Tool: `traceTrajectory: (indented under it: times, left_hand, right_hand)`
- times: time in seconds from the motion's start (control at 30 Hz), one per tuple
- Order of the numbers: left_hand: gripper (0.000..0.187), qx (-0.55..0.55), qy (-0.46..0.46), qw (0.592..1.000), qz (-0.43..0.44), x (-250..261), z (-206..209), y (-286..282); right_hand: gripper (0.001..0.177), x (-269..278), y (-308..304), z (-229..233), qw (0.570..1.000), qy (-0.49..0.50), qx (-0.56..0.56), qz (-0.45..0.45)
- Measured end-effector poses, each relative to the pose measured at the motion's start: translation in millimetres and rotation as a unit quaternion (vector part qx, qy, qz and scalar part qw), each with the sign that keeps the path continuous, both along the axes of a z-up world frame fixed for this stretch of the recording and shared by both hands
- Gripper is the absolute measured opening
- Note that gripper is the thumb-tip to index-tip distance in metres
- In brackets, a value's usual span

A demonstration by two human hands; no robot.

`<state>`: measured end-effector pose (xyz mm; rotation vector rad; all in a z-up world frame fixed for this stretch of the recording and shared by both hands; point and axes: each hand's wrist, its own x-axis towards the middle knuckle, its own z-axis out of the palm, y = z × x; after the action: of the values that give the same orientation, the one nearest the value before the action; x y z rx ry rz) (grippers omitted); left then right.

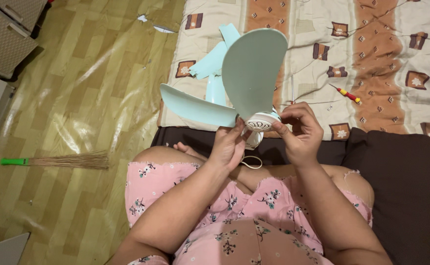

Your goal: The person sits on a bed and assembles a small electric fan by attaching light blue plastic blades to the white motor housing. They use a screwdriver to tighten the screws securing each blade to the central hub.

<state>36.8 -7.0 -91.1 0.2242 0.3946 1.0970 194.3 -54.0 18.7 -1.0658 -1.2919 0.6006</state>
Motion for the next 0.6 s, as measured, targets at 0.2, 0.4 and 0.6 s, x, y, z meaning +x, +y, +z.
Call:
traceTrajectory:
  times: [0.2, 0.4, 0.6]
  left_hand:
    - [0.032, 0.008, 0.009, 1.000, -0.004, -2, 4, 0]
    - [0.049, 0.219, 0.293, 0.924, -0.109, -24, 32, 10]
    - [0.052, 0.566, 0.446, 0.566, -0.400, -85, 111, 17]
  right_hand:
    - [0.020, -1, 0, 1, 1.000, 0.003, -0.001, -0.001]
    - [0.021, 1, 0, 2, 1.000, 0.003, -0.001, 0.004]
    - [0.020, 6, 5, 4, 1.000, -0.006, -0.010, 0.008]
